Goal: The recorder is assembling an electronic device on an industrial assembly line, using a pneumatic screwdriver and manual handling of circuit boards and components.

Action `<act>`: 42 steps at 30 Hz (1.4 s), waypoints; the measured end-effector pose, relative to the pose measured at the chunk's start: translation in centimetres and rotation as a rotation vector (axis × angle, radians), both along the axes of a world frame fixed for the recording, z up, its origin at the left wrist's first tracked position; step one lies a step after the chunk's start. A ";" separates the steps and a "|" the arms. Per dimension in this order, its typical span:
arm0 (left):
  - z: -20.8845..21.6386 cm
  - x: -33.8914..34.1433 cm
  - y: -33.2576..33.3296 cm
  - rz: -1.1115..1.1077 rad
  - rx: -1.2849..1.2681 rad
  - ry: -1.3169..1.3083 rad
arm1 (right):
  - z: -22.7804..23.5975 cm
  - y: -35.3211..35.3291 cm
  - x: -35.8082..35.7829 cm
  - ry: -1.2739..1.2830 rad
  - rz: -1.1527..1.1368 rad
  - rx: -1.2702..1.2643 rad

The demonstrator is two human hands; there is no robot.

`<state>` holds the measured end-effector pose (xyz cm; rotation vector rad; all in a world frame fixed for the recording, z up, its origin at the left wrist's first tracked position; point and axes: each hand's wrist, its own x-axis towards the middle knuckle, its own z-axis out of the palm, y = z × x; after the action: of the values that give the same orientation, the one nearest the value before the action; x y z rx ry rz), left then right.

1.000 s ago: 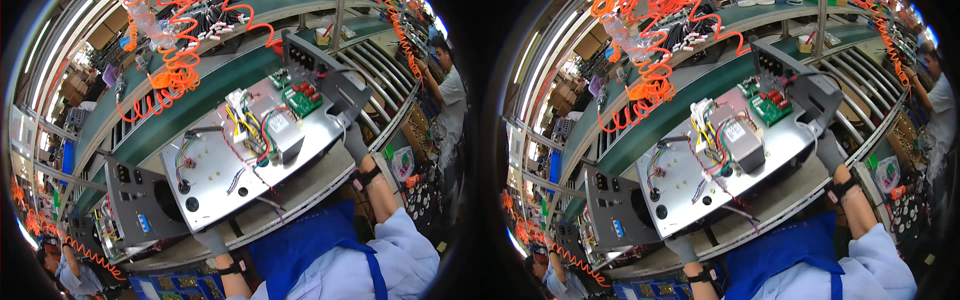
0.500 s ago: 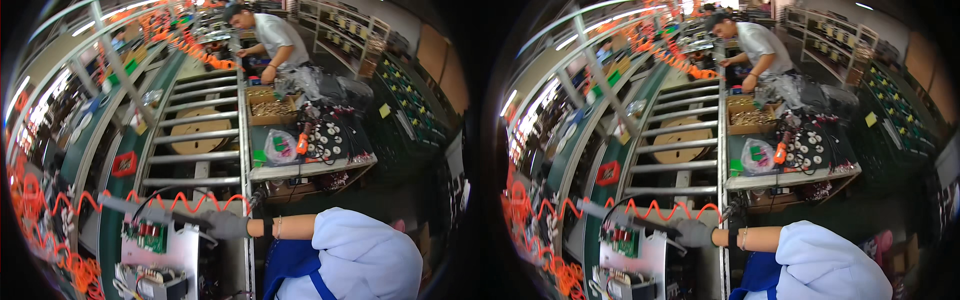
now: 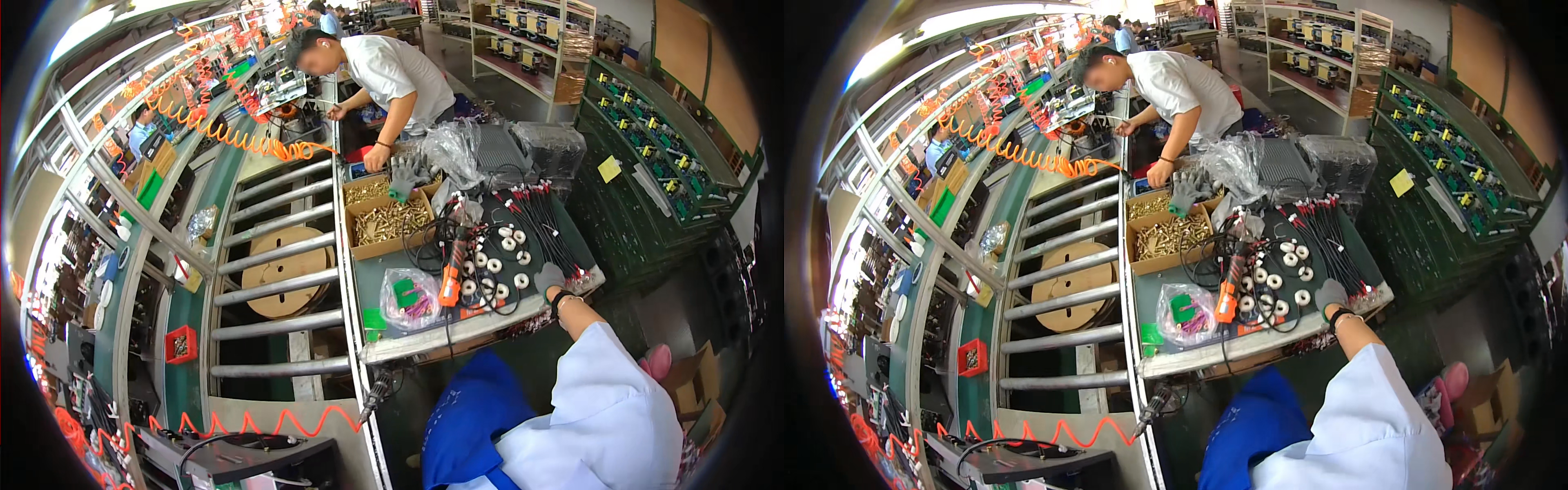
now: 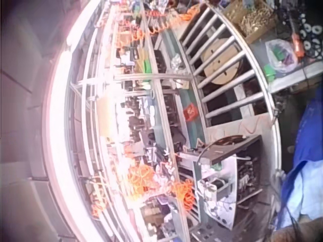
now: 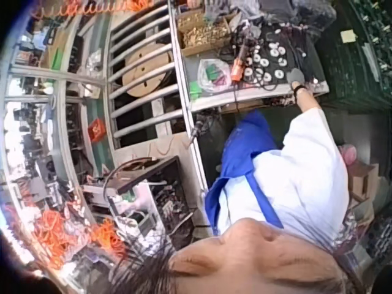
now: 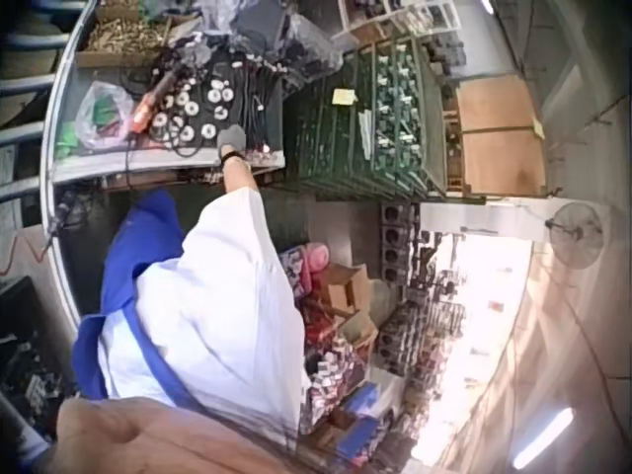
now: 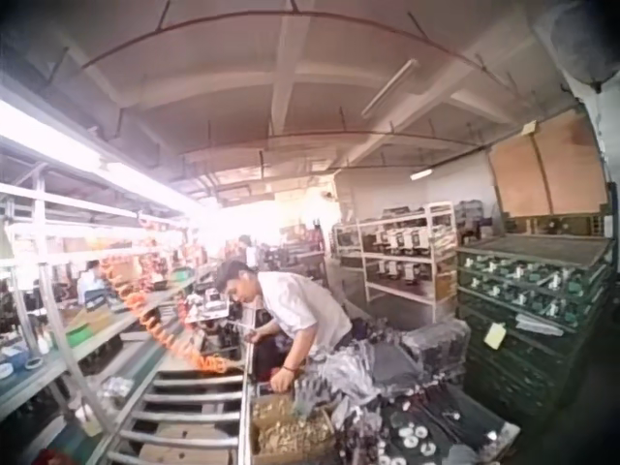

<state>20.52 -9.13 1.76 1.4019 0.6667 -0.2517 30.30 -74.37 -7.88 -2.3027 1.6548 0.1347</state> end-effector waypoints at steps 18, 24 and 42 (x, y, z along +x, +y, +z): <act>7.9 10.2 -12.4 -0.332 -0.098 -0.088 | 15.0 10.6 4.5 -1.167 0.230 1.385; 11.2 11.7 -16.4 -0.593 -0.016 -0.529 | 19.7 28.6 5.8 -0.850 1.233 1.636; 5.8 6.5 0.8 0.622 0.003 -0.518 | 40.0 54.0 13.4 -0.606 2.167 1.266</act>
<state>26.98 -8.31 7.60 1.1299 0.6294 0.5865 43.67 -20.32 32.15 -1.5057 -1.3087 0.5422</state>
